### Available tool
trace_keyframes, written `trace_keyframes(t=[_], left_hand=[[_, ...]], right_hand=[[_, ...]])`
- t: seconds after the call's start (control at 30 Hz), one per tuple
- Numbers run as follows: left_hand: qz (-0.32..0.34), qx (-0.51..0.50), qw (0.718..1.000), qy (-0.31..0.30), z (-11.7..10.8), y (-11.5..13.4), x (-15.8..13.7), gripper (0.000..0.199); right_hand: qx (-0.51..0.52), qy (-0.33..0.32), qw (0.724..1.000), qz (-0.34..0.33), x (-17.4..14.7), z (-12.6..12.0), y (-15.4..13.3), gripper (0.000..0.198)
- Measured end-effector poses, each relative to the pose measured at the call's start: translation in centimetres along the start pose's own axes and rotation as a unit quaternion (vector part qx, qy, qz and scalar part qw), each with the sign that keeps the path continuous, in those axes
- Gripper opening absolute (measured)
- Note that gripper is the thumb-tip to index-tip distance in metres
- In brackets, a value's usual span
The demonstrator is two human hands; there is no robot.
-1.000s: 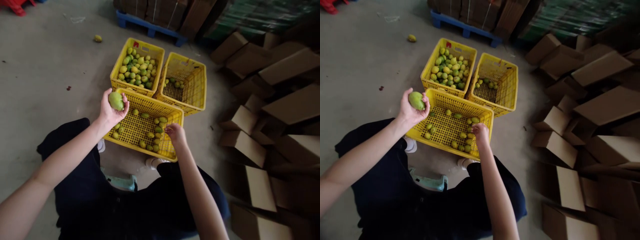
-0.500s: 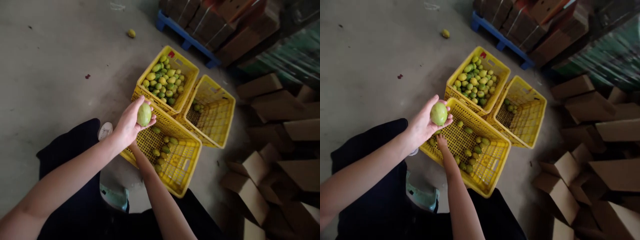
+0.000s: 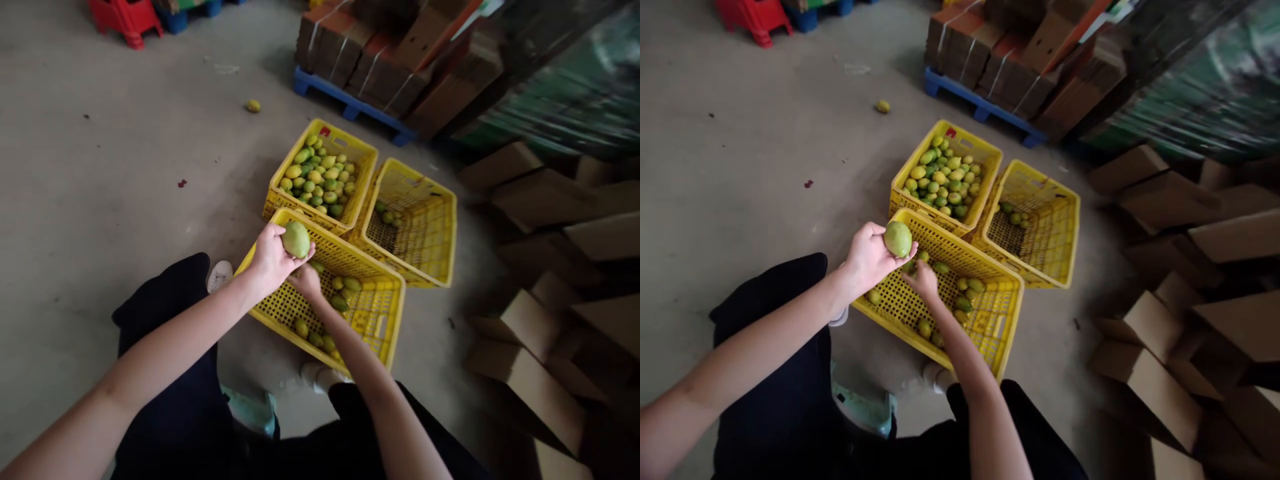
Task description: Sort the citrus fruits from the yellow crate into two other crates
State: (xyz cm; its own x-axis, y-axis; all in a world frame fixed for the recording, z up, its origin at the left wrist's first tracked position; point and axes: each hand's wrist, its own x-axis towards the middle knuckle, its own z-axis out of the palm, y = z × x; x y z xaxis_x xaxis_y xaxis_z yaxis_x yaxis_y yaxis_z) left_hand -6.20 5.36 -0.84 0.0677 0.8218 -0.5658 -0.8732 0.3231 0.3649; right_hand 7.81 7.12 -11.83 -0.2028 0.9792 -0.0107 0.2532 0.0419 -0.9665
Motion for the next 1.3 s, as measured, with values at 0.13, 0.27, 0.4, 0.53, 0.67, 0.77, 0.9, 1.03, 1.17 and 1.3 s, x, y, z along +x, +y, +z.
trace_keyframes(t=[0.13, 0.27, 0.4, 0.53, 0.67, 0.77, 0.9, 1.03, 1.17, 1.3], left_hand=[[-0.038, 0.076, 0.993, -0.076, 0.9, -1.6, -0.7, 0.019], [-0.110, 0.150, 0.966, -0.177, 2.1, -3.8, -1.4, 0.028], [-0.107, 0.174, 0.959, -0.196, 3.3, -5.9, -2.0, 0.021], [-0.070, 0.188, 0.954, -0.224, 4.0, -7.0, -2.4, 0.018], [-0.002, 0.236, 0.938, -0.254, 3.7, -7.4, -2.5, 0.029], [0.082, 0.272, 0.918, -0.276, 3.3, -7.4, -2.4, 0.046], [0.175, 0.325, 0.877, -0.307, 3.1, -7.4, -2.6, 0.058], [0.199, 0.332, 0.864, -0.322, 3.0, -7.2, -3.1, 0.057], [0.218, 0.337, 0.851, -0.337, 3.2, -6.7, -3.4, 0.056], [0.224, 0.335, 0.848, -0.343, 3.4, -6.4, -3.6, 0.053]], right_hand=[[-0.035, 0.090, 0.995, -0.037, -0.2, -8.8, -5.2, 0.036], [0.040, 0.101, 0.990, -0.093, -5.4, -15.6, -11.7, 0.042], [0.092, 0.154, 0.977, -0.114, -11.1, -16.3, -12.8, 0.040], [0.092, 0.181, 0.975, -0.088, -12.8, -14.6, -10.6, 0.041], [0.048, 0.206, 0.974, -0.075, -12.5, -13.7, -9.7, 0.042], [0.023, 0.237, 0.966, -0.104, -12.1, -13.4, -10.0, 0.040], [-0.031, 0.277, 0.947, -0.158, -11.7, -12.7, -10.6, 0.037], [-0.061, 0.297, 0.936, -0.177, -11.4, -11.6, -10.9, 0.035], [-0.041, 0.293, 0.937, -0.186, -10.9, -10.6, -11.0, 0.035], [-0.031, 0.288, 0.939, -0.183, -10.6, -10.3, -11.3, 0.036]])
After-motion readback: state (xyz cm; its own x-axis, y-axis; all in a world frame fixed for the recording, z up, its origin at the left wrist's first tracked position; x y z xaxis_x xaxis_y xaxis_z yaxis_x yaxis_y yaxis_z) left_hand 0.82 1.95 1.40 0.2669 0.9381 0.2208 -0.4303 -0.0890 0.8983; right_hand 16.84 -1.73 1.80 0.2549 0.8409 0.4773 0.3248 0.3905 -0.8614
